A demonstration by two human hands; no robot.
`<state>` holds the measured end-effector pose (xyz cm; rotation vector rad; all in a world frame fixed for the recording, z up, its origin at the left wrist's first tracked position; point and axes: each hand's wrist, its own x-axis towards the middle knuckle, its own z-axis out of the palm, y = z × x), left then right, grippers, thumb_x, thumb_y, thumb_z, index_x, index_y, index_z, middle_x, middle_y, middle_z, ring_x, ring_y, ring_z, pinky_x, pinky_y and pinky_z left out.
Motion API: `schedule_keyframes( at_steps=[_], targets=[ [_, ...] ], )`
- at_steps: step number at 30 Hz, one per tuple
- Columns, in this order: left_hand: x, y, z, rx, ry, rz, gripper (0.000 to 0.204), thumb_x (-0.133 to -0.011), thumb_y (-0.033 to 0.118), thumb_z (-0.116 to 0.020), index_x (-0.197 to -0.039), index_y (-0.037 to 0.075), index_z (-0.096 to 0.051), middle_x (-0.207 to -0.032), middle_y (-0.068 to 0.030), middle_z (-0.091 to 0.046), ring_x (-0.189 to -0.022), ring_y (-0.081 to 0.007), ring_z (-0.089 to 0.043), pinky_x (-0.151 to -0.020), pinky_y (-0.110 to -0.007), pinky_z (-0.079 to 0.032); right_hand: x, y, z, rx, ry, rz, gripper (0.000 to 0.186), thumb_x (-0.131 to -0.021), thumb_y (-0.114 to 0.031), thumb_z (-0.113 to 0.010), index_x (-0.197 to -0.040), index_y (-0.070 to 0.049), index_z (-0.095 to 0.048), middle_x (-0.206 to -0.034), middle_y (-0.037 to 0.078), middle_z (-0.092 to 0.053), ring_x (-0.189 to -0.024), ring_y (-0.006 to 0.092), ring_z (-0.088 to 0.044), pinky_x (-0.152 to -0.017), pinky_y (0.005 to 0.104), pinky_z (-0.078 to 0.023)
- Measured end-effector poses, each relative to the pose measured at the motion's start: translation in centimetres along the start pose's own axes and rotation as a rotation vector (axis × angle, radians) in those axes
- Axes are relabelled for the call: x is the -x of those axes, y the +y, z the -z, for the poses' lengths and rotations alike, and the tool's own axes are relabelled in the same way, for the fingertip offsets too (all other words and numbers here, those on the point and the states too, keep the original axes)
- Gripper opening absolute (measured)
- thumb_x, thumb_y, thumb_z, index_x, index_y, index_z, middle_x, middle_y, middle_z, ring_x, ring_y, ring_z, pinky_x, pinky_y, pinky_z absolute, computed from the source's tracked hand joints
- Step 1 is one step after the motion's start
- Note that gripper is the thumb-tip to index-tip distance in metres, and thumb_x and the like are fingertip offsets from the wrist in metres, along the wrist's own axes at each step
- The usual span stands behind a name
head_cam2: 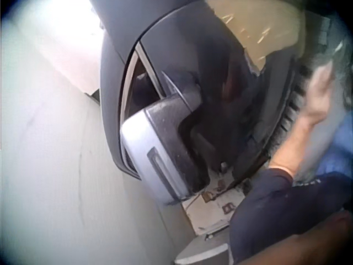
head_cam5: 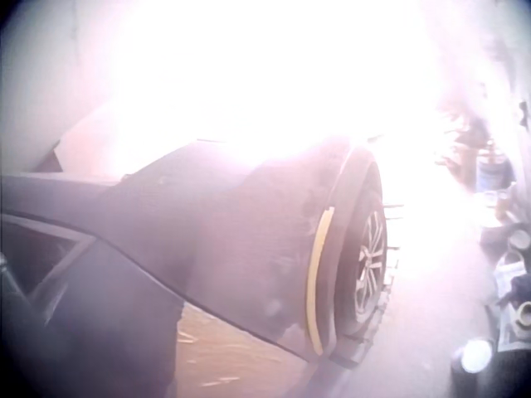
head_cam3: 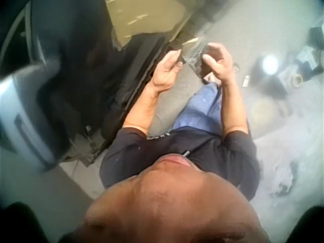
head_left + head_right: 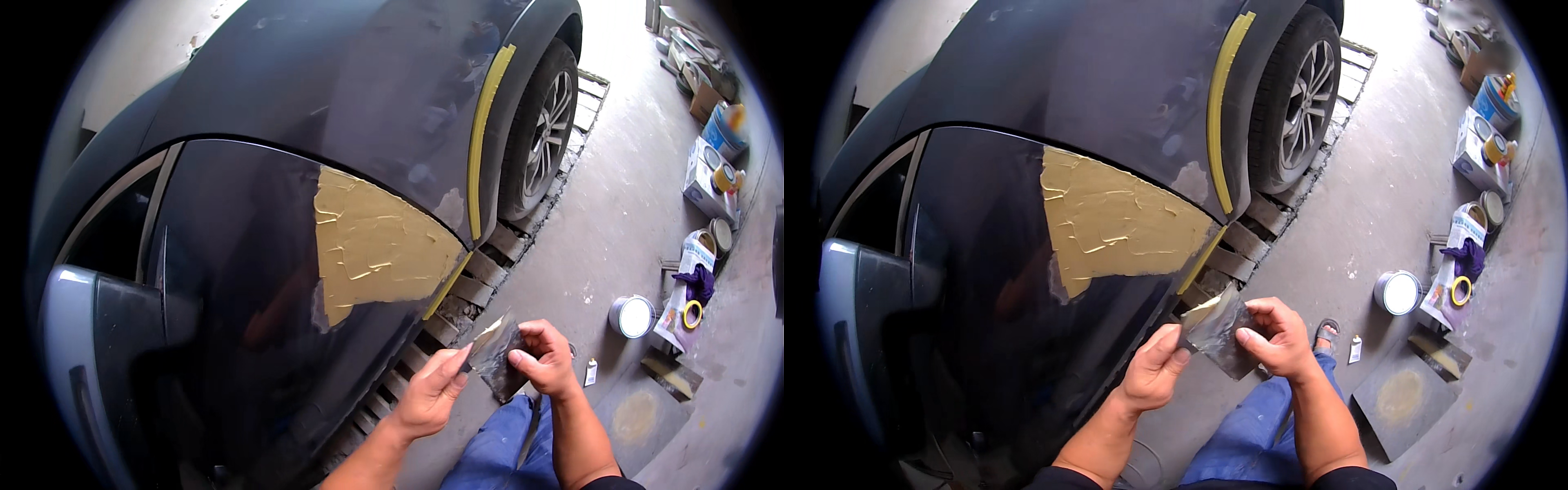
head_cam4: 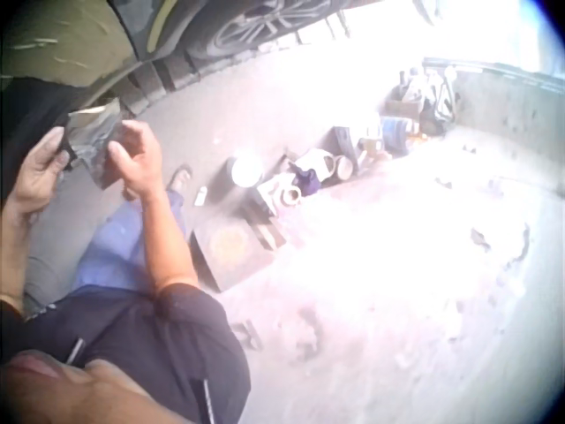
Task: The person applies body filler to a damaged area on the front fender of a dark-colored car using a small metal putty knife. They spread the filler over the sanded surface and smooth it with a larger straight-edged tool, working within yellow masking tape boundaries.
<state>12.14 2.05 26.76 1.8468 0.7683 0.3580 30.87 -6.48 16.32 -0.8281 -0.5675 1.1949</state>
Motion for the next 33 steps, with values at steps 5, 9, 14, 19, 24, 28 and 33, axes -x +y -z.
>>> schedule_keyframes(
  at_steps=[5,9,14,19,24,28,33],
  targets=[
    [0.2,-0.7,0.8,-0.328,-0.145,0.025,0.039,-0.097,-0.002,-0.05,-0.134,0.006,-0.058,-0.122,-0.0114,-0.063,-0.111,-0.0213,-0.059,-0.095,-0.032,-0.047,-1.9,-4.1,2.3,0.325,-0.068,0.154,0.037,-0.082,0.003,-0.071,-0.119,0.002,-0.062,-0.09,0.006,-0.067,-0.081,0.0083,-0.061,-0.069,0.0248,-0.048],
    [2.4,-2.7,2.6,0.614,0.039,0.386,0.036,-0.1,0.006,-0.053,-0.136,-0.001,-0.053,-0.117,-0.0043,-0.066,-0.103,-0.0113,-0.061,-0.09,-0.028,-0.05,-4.2,-8.3,1.1,0.291,-0.468,0.426,0.047,-0.071,0.012,-0.066,-0.115,-0.004,-0.069,-0.108,0.016,-0.069,-0.105,0.0305,-0.067,-0.092,0.0383,-0.053],
    [3.3,-3.0,4.0,0.708,0.035,0.345,0.032,-0.097,0.004,-0.058,-0.128,-0.005,-0.056,-0.119,-0.0099,-0.065,-0.108,-0.0178,-0.062,-0.096,-0.032,-0.048,-4.2,-8.8,-1.1,0.511,-0.68,0.215,0.048,-0.072,0.007,-0.063,-0.117,-0.01,-0.071,-0.121,0.013,-0.064,-0.114,0.0321,-0.061,-0.097,0.0425,-0.05],
    [2.7,-0.3,3.1,0.458,0.259,0.097,0.032,-0.098,0.003,-0.057,-0.129,-0.005,-0.055,-0.118,-0.008,-0.065,-0.106,-0.0148,-0.06,-0.097,-0.029,-0.046,-3.9,-5.6,-0.7,0.817,-0.421,0.137,0.042,-0.08,-0.002,-0.064,-0.121,-0.009,-0.066,-0.118,0.012,-0.064,-0.108,0.0271,-0.063,-0.092,0.0389,-0.051],
    [2.8,-2.7,1.7,0.086,0.513,-0.076,0.035,-0.096,-0.003,-0.057,-0.131,-0.004,-0.055,-0.118,-0.011,-0.067,-0.104,-0.0159,-0.061,-0.094,-0.028,-0.046,-2.3,-4.7,-0.8,-0.138,-0.185,-0.569,0.05,-0.098,-0.023,-0.059,-0.142,-0.004,-0.046,-0.123,0.01,-0.06,-0.111,0.021,-0.061,-0.083,0.0369,-0.056],
    [1.5,-1.6,1.0,-0.258,0.439,-0.227,0.042,-0.089,-0.011,-0.058,-0.13,-0.002,-0.056,-0.122,-0.0203,-0.064,-0.11,-0.0304,-0.063,-0.097,-0.036,-0.048,-2.9,-5.8,-2.9,-0.3,-0.267,-0.683,0.053,-0.097,-0.026,-0.059,-0.14,0.001,-0.044,-0.122,0.016,-0.06,-0.11,0.027,-0.064,-0.082,0.042,-0.058],
    [1.4,-1.3,0.8,-0.459,0.342,-0.286,0.044,-0.085,-0.014,-0.058,-0.127,0.001,-0.061,-0.121,-0.0202,-0.063,-0.109,-0.0348,-0.062,-0.096,-0.041,-0.05,-3.2,-5.9,-3.5,-0.361,-0.325,-0.704,0.05,-0.098,-0.024,-0.057,-0.139,0.002,-0.045,-0.118,0.018,-0.063,-0.107,0.0283,-0.065,-0.081,0.0422,-0.059]
  ],
)
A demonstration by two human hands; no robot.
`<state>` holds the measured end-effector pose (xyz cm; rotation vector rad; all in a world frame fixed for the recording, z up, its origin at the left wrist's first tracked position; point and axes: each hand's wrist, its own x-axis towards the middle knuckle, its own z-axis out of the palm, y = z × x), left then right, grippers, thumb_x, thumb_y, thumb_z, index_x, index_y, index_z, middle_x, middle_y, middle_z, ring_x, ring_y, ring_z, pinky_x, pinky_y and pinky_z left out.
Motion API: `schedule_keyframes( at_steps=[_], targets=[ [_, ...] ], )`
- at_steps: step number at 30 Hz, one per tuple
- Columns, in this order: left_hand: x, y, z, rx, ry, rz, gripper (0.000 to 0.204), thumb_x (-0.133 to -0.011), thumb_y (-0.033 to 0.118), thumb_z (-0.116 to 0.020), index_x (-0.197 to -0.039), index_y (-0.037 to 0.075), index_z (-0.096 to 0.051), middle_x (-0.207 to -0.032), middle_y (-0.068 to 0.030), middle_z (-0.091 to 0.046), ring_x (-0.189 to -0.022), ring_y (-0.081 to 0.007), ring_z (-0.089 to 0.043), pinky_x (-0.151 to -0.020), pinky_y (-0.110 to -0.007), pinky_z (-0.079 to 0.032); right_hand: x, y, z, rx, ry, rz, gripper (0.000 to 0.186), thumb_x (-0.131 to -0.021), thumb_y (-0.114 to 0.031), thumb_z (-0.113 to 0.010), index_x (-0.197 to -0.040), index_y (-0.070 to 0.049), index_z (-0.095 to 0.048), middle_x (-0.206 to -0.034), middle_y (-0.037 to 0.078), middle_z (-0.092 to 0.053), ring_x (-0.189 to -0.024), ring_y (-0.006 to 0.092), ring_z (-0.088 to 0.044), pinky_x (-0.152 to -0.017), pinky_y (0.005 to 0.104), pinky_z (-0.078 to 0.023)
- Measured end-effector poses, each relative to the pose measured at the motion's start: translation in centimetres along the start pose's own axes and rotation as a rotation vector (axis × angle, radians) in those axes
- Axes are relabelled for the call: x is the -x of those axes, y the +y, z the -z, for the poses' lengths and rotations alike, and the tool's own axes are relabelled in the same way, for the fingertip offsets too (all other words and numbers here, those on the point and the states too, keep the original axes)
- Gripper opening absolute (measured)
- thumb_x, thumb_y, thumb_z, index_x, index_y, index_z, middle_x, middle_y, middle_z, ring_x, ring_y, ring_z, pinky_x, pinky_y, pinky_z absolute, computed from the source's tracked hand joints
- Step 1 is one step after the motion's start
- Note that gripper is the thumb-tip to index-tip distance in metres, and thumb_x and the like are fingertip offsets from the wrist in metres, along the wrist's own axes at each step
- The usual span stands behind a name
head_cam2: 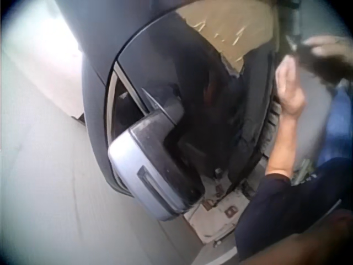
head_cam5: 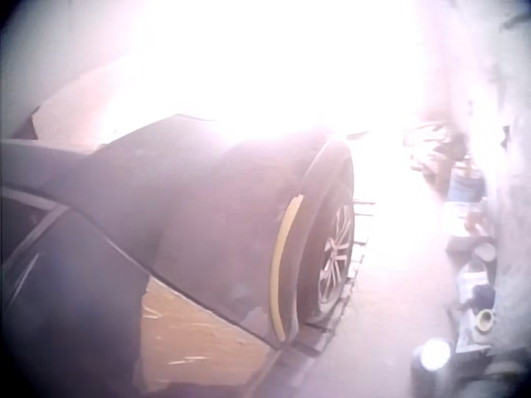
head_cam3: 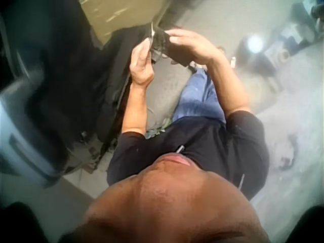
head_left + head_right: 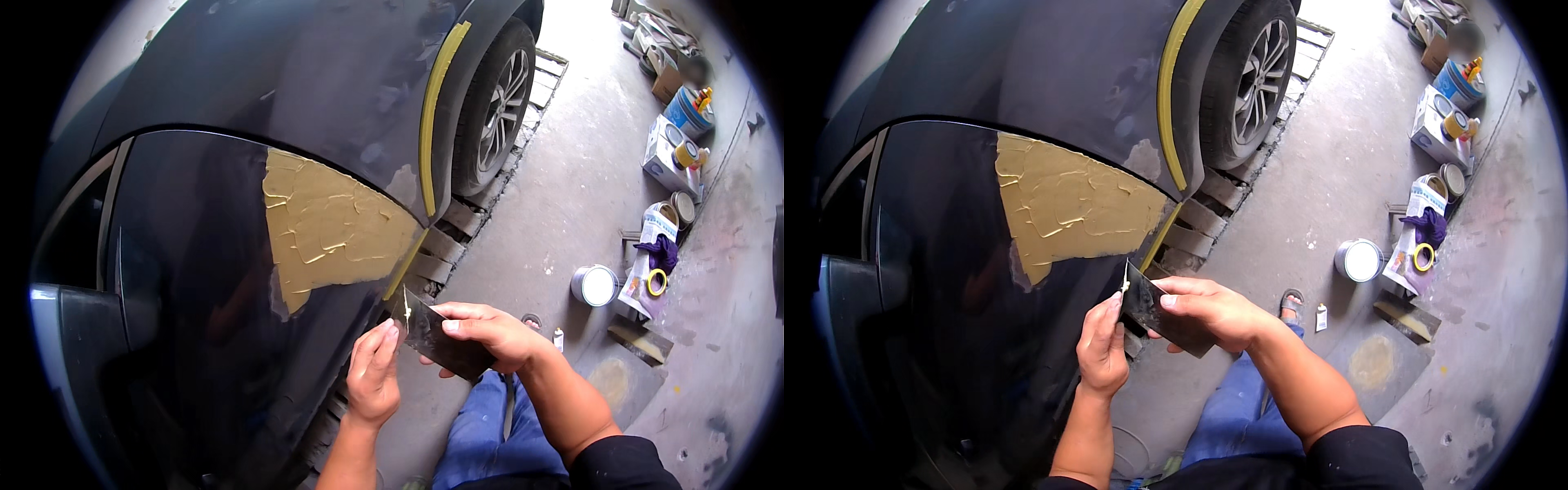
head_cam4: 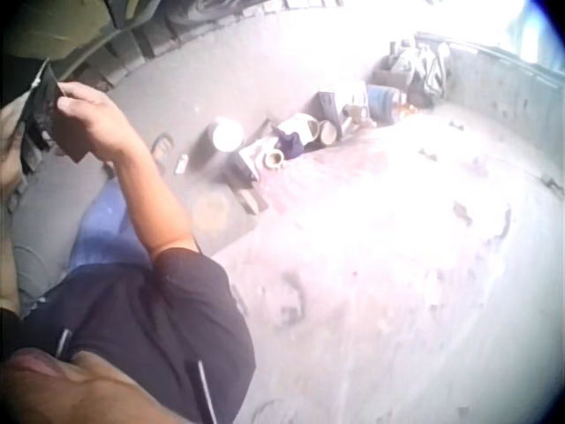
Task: The person applies body filler to a damaged area on the front fender of a dark-colored car using a small metal putty knife. They spread the filler over the sanded surface and smooth it with a larger straight-edged tool, working within yellow masking tape boundaries.
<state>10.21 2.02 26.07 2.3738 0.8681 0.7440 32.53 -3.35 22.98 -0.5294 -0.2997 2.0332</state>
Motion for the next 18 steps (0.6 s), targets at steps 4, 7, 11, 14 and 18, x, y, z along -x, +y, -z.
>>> schedule_keyframes(
  at_steps=[4,7,11,14,18],
  targets=[
    [1.3,-1.4,0.2,-0.17,-0.081,0.083,0.048,-0.084,-0.013,-0.057,-0.13,0.001,-0.06,-0.118,-0.0192,-0.064,-0.105,-0.0361,-0.062,-0.092,-0.041,-0.051,-0.1,0.3,-0.1,-0.053,-0.017,-0.035,0.051,-0.098,-0.025,-0.057,-0.14,0.003,-0.045,-0.119,0.018,-0.063,-0.108,0.0293,-0.066,-0.081,0.0425,-0.059],
    [3.7,-2.4,0.8,-0.188,-0.209,0.245,0.047,-0.087,-0.009,-0.054,-0.132,0.006,-0.059,-0.114,-0.0201,-0.064,-0.103,-0.0363,-0.062,-0.089,-0.041,-0.051,-0.7,0.6,0.1,-0.069,-0.007,-0.011,0.053,-0.097,-0.027,-0.058,-0.14,0.001,-0.045,-0.12,0.016,-0.063,-0.109,0.0274,-0.065,-0.081,0.0421,-0.058],
    [9.3,-3.1,2.0,-0.063,-0.349,0.628,0.04,-0.094,0.005,-0.052,-0.134,0.007,-0.057,-0.116,-0.0239,-0.064,-0.108,-0.0401,-0.062,-0.095,-0.041,-0.049,-3.0,-0.4,-1.8,0.069,0.124,0.127,0.05,-0.095,-0.026,-0.056,-0.14,-0.005,-0.05,-0.12,0.01,-0.063,-0.108,0.0179,-0.062,-0.082,0.0348,-0.052],
    [13.5,-3.0,1.5,-0.032,-0.412,0.832,0.04,-0.096,0.012,-0.054,-0.134,0.002,-0.056,-0.128,-0.0249,-0.061,-0.124,-0.0328,-0.058,-0.105,-0.037,-0.043,-6.2,-1.3,-3.9,0.313,0.283,0.364,0.053,-0.092,-0.024,-0.056,-0.141,-0.003,-0.049,-0.128,0.014,-0.057,-0.115,0.0207,-0.058,-0.092,0.0355,-0.048],
    [15.9,-2.8,0.4,-0.014,-0.478,0.85,0.039,-0.096,0.014,-0.05,-0.135,0.008,-0.055,-0.125,-0.0248,-0.061,-0.118,-0.039,-0.059,-0.1,-0.041,-0.046,-10.9,-2.0,-7.7,0.948,0.663,0.81,0.059,-0.089,-0.029,-0.061,-0.141,-0.005,-0.048,-0.14,0.023,-0.044,-0.125,0.0396,-0.047,-0.108,0.0436,-0.038]
  ],
)
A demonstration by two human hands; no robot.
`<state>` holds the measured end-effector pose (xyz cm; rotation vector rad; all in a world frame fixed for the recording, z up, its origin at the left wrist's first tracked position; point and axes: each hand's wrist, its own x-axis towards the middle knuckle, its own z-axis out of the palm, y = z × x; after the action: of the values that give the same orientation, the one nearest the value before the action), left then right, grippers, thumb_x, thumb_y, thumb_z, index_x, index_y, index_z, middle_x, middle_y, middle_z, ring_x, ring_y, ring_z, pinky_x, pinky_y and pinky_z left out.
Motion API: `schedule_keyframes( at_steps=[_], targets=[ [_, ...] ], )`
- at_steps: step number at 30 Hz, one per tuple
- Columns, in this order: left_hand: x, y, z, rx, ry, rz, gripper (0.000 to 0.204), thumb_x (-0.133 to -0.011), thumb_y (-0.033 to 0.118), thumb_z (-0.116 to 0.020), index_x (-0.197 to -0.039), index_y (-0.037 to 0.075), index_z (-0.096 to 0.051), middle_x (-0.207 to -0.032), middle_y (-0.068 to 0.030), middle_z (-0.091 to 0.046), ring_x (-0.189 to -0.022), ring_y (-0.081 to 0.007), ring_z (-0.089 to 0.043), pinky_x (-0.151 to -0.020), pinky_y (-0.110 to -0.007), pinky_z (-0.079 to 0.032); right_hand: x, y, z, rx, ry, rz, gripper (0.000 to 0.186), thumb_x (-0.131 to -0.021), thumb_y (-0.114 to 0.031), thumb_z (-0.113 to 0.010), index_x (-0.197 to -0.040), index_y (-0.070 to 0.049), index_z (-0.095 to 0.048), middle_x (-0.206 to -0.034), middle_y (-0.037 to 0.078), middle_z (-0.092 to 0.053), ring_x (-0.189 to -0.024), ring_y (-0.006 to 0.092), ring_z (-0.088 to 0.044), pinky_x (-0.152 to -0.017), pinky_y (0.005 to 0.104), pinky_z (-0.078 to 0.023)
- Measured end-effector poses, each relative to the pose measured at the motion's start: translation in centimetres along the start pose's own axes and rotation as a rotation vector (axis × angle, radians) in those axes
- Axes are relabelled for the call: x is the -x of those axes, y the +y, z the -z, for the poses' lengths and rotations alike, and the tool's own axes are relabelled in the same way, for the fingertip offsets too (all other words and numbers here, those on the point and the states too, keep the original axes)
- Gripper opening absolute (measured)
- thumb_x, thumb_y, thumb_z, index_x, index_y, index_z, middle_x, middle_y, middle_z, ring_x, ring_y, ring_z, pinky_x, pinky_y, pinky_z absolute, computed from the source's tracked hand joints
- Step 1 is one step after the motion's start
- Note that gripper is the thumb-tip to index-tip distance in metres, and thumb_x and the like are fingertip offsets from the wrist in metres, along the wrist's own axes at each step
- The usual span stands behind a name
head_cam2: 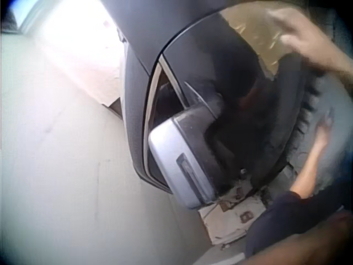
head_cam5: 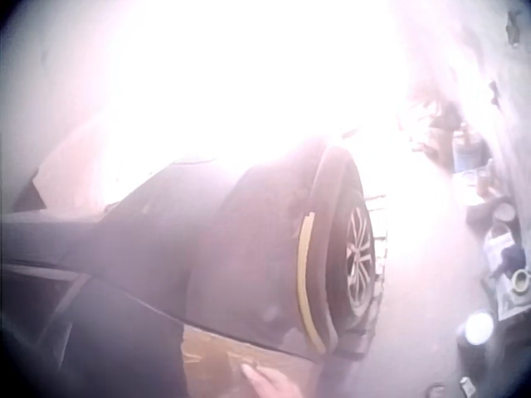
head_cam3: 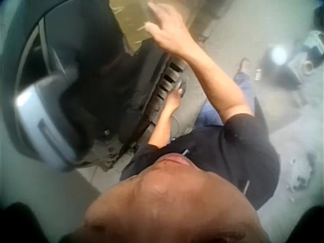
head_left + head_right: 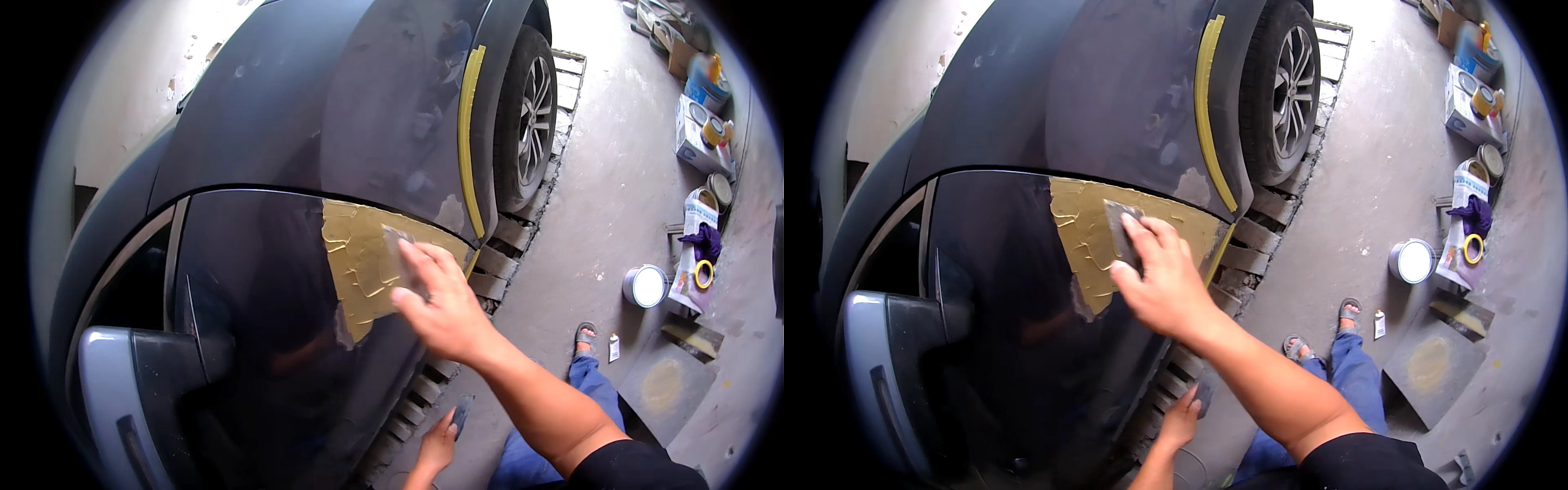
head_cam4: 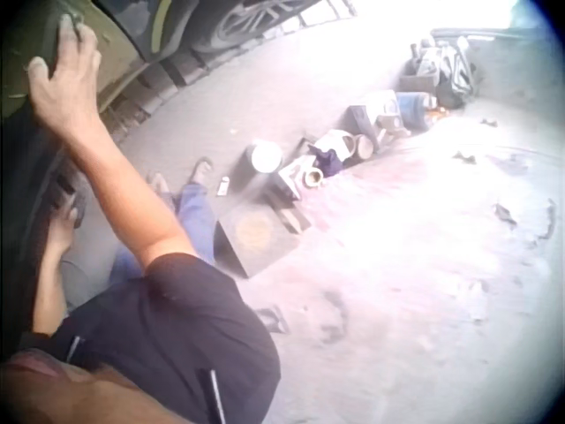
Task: The person applies body filler to a damaged area on the front fender of a dark-colored car using a small metal putty knife. They spread the filler over the sanded surface and smooth it with a larger straight-edged tool, working within yellow masking tape boundaries.
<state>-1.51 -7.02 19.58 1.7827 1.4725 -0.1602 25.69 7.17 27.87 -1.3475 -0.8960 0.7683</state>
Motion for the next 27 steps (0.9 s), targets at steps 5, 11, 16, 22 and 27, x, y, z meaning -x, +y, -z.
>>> schedule_keyframes(
  at_steps=[5,11,16,22,27],
  targets=[
    [1.5,-0.4,1.0,-0.019,-0.019,0.025,0.041,-0.096,0.013,-0.049,-0.136,0.008,-0.054,-0.124,-0.024,-0.061,-0.119,-0.0397,-0.057,-0.1,-0.041,-0.046,-1.8,-3.5,-3.4,0.207,0.174,0.123,0.061,-0.087,-0.035,-0.065,-0.14,-0.008,-0.05,-0.14,0.024,-0.043,-0.115,0.0445,-0.048,-0.099,0.0491,-0.045],
    [1.8,-0.9,1.8,-0.049,-0.045,0.08,0.04,-0.095,0.012,-0.05,-0.135,0.008,-0.054,-0.123,-0.0227,-0.062,-0.118,-0.0381,-0.059,-0.098,-0.04,-0.046,-2.6,-4.1,-5.0,0.284,0.276,0.169,0.062,-0.086,-0.038,-0.068,-0.139,-0.009,-0.051,-0.137,0.023,-0.044,-0.103,0.0405,-0.049,-0.092,0.0471,-0.049],
    [1.7,-2.1,1.9,-0.009,-0.078,0.104,0.04,-0.096,0.013,-0.05,-0.135,0.009,-0.054,-0.122,-0.0229,-0.063,-0.116,-0.038,-0.059,-0.096,-0.039,-0.047,-2.8,-4.5,-5.6,0.296,0.314,0.192,0.064,-0.084,-0.04,-0.069,-0.137,-0.01,-0.052,-0.136,0.022,-0.044,-0.101,0.0391,-0.05,-0.08,0.0448,-0.054],
    [1.2,-1.7,2.3,-0.068,-0.093,0.112,0.04,-0.096,0.014,-0.049,-0.136,0.009,-0.054,-0.119,-0.0245,-0.063,-0.112,-0.0406,-0.06,-0.092,-0.042,-0.048,-3.2,-4.7,-5.9,0.302,0.328,0.2,0.062,-0.083,-0.04,-0.07,-0.135,-0.009,-0.053,-0.134,0.02,-0.044,-0.099,0.0381,-0.051,-0.071,0.0429,-0.058],
    [1.0,-1.5,2.5,-0.056,-0.101,0.125,0.04,-0.096,0.015,-0.049,-0.135,0.008,-0.055,-0.118,-0.0249,-0.063,-0.112,-0.0411,-0.06,-0.092,-0.043,-0.048,-2.3,-4.6,-4.8,0.299,0.276,0.196,0.061,-0.083,-0.037,-0.068,-0.135,-0.009,-0.053,-0.134,0.019,-0.043,-0.101,0.0374,-0.05,-0.072,0.0437,-0.058]
  ],
)
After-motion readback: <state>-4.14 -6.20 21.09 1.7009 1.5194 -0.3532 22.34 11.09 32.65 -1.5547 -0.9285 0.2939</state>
